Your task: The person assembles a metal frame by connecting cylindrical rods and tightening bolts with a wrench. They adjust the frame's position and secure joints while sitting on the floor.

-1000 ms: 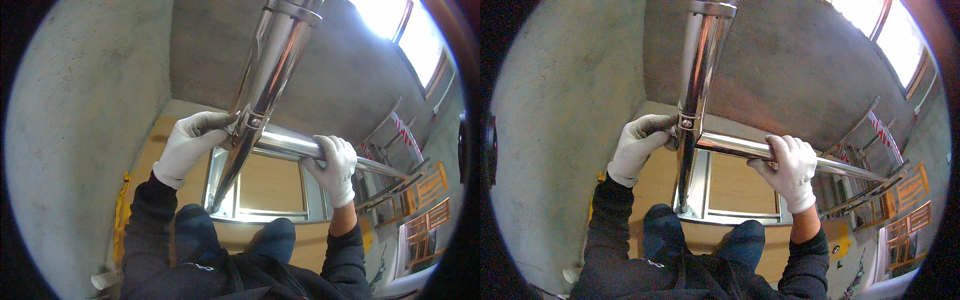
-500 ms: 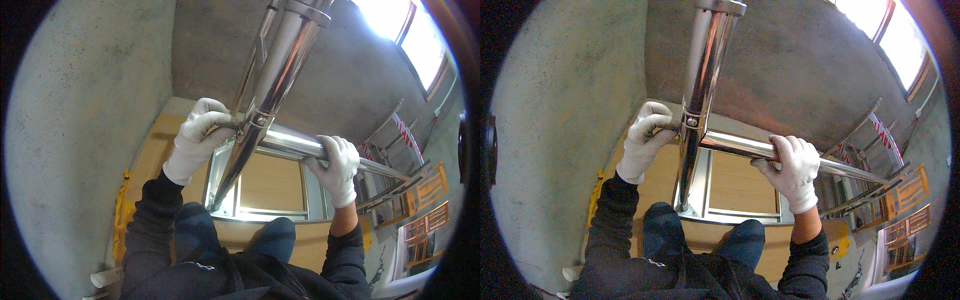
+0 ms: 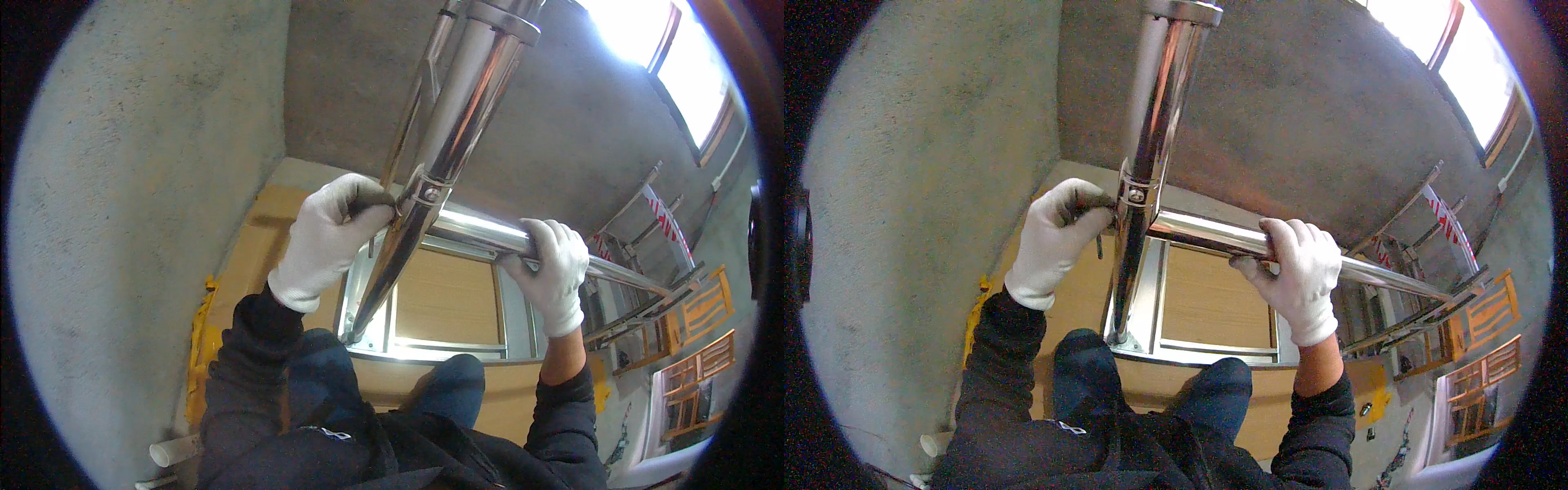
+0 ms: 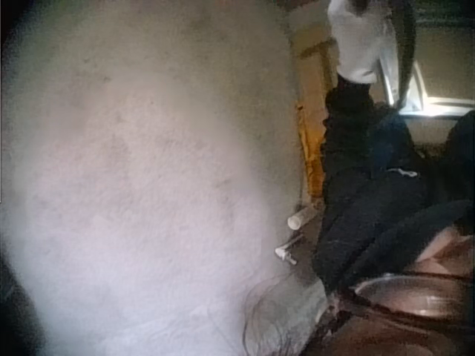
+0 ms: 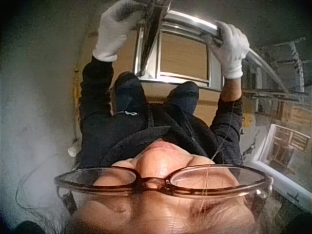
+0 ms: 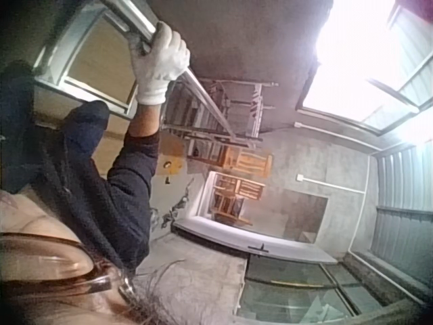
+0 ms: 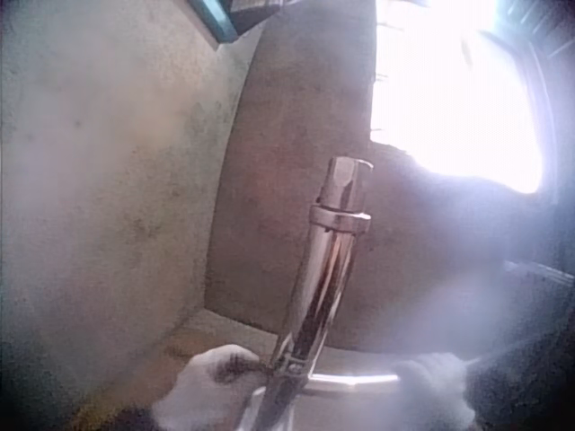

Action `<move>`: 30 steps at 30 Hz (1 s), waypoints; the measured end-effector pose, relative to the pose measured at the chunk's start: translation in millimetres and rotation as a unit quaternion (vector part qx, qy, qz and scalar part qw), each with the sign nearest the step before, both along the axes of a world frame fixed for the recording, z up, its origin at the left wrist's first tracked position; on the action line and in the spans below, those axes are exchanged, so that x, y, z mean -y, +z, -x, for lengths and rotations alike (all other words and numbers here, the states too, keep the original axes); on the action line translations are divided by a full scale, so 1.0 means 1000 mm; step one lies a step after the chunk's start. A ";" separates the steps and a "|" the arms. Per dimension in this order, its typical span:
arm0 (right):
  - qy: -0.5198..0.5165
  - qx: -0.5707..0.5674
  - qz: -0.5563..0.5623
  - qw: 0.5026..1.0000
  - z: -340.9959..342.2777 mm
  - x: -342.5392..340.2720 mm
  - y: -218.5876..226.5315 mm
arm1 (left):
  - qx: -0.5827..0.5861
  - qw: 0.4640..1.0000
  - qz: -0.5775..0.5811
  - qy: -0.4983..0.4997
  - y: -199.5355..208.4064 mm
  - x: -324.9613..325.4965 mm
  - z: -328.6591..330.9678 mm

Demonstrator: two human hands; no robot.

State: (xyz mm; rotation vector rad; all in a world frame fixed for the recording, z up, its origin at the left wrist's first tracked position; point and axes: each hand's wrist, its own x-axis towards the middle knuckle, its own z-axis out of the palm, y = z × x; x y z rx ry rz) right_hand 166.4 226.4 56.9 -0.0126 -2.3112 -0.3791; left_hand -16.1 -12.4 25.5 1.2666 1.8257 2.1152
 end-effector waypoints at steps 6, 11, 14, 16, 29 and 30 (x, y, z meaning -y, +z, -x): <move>-0.012 0.006 0.006 1.000 -0.003 0.001 0.001 | 0.170 0.979 -0.005 -0.110 0.010 0.001 0.004; -0.003 0.003 0.007 1.000 -0.003 0.004 0.001 | 0.346 0.915 -0.037 -0.207 0.010 0.009 -0.003; -0.003 0.007 0.014 1.000 -0.002 0.004 -0.001 | 0.414 0.875 -0.094 -0.230 0.004 0.008 -0.012; -0.004 0.008 0.016 1.000 -0.002 0.004 -0.001 | 0.424 0.860 -0.133 -0.251 -0.007 0.002 -0.008; -0.009 -0.009 0.023 1.000 -0.005 0.010 0.003 | 0.330 0.878 -0.180 -0.298 -0.019 0.006 -0.006; 0.008 -0.033 0.019 0.999 -0.005 0.018 0.002 | 0.322 0.878 -0.183 -0.304 -0.022 0.006 -0.004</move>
